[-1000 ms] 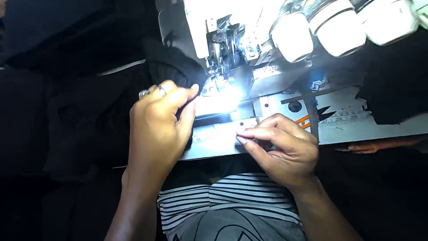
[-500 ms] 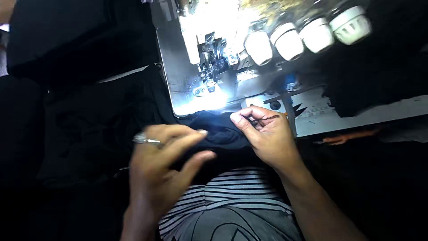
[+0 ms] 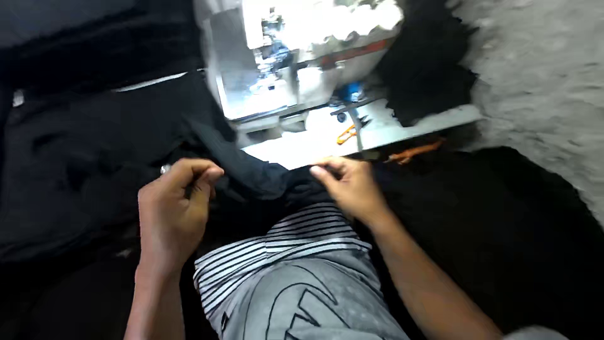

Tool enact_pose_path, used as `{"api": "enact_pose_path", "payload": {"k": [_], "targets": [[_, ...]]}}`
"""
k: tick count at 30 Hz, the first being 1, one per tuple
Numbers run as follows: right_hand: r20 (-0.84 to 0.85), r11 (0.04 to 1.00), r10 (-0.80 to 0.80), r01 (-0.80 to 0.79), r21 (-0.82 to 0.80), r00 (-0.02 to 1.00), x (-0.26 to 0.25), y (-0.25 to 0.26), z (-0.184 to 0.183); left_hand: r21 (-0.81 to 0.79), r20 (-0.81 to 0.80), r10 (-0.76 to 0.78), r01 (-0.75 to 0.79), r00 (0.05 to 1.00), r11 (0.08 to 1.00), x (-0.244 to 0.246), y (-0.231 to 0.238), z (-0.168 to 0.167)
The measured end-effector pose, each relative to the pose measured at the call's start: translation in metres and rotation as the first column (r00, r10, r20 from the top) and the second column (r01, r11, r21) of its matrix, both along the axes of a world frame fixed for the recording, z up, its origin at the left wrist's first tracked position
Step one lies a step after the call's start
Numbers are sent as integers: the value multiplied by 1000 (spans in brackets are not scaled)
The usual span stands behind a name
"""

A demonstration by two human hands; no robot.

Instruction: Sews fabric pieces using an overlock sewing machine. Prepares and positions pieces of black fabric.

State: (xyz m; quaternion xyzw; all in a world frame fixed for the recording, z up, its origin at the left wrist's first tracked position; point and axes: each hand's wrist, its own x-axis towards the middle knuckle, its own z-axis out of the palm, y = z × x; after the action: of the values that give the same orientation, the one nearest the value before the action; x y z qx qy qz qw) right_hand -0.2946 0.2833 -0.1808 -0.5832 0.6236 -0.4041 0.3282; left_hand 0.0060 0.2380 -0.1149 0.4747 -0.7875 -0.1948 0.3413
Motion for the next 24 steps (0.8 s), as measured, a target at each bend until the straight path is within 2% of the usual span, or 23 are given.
{"api": "enact_pose_path", "payload": {"k": [3,5,7,9,12,16,18,21,24], "targets": [[262,976,-126,72,206,957,6,10,-28,0,-22,-213,213,977,977,-56,-11,-20],[320,959,-189,104,265,928,4,15,-32,0,-12,-343,343,939,939,-107,-22,-23],[277,961,-195,126,247,941,3,19,-32,95,60,-469,463,881,881,-163,-39,-25],[187,974,-173,140,179,967,3,23,-34,195,247,-554,519,795,832,-214,-58,-38],[45,983,-163,158,88,986,3,25,-37,190,457,-513,484,727,854,-253,-69,-65],[59,987,-107,99,125,992,6,25,-51,153,537,-437,426,722,892,-241,-60,-74],[117,995,-35,23,100,993,8,23,-63,177,517,-447,420,730,890,-229,-59,-69],[144,982,85,-107,153,986,12,23,-76,292,384,-477,387,790,875,-197,-61,-44],[5,967,184,-182,178,983,25,20,-89,359,152,-389,316,909,878,-129,-53,-12]]}}
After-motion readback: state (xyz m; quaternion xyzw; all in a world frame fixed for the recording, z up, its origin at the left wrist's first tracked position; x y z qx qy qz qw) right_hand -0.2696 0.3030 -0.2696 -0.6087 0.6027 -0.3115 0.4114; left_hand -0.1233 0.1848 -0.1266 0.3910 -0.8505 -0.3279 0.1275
